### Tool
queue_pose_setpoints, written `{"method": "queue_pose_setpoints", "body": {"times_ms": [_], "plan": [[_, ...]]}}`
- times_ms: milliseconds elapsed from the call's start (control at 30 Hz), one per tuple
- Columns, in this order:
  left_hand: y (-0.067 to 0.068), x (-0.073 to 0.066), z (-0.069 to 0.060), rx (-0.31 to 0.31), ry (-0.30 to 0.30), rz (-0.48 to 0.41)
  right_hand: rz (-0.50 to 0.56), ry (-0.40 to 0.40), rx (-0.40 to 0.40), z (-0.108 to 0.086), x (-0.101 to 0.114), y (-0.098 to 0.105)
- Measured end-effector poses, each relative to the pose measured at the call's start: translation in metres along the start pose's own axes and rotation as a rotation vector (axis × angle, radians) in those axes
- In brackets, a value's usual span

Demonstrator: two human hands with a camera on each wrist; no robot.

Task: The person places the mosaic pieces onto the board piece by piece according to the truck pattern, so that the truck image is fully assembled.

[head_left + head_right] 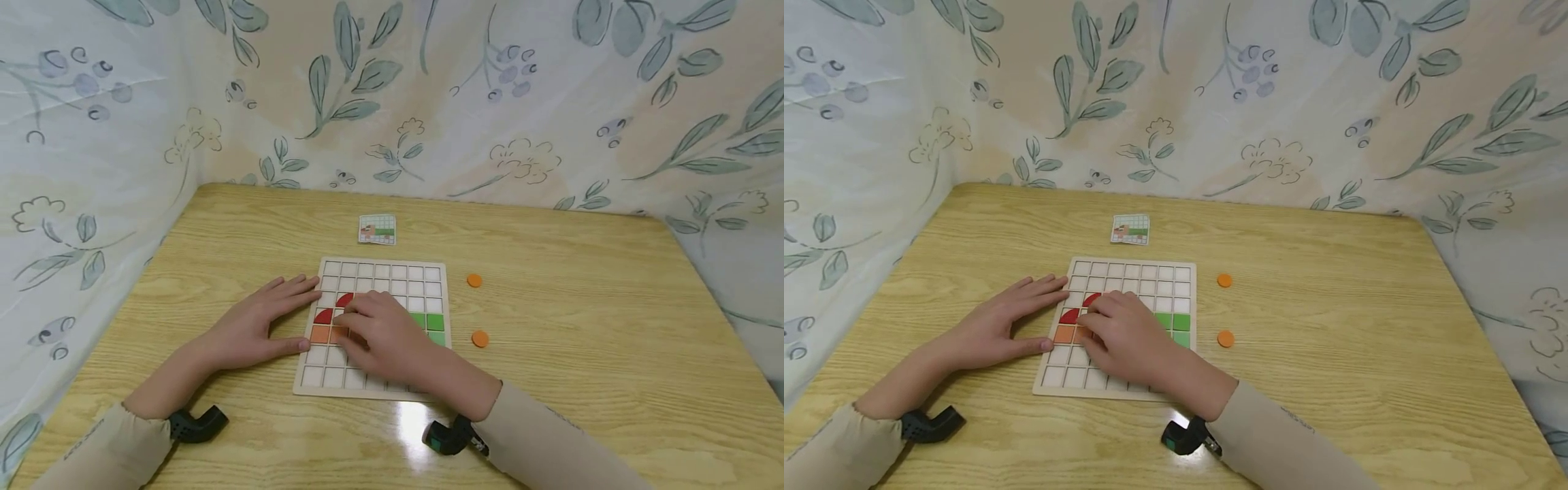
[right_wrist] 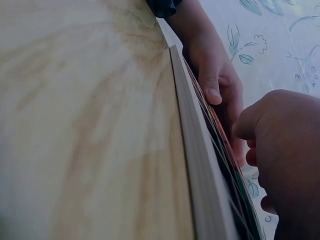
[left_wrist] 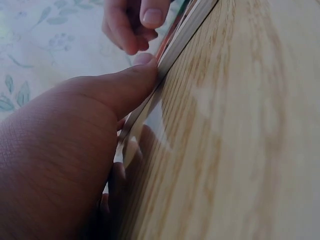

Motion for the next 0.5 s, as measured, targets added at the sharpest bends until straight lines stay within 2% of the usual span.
{"method": "queue_pose_setpoints", "body": {"times_ms": [233,367,500], "plan": [[0.000,0.000,0.002,-0.017,-0.019,0.016,-0.014,-0.024,0.026,-0.006,-0.002,0.004],[-0.001,0.002,0.002,-0.003,-0.005,0.017,-0.028,-0.028,0.004,-0.013,-0.002,0.010],[-0.002,0.003,0.002,0.005,0.005,0.021,-0.044,-0.044,-0.024,-0.029,-0.005,0.017]]}}
Point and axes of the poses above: each hand's wrist, its own z-axis towards the middle knuckle, its own y-axis out of the back of the hand, x = y × z, the point moved 7 cm from there along z, towards the middle knuckle, and after that the axes turned 10 degrees about y, right-handed, at the moved point
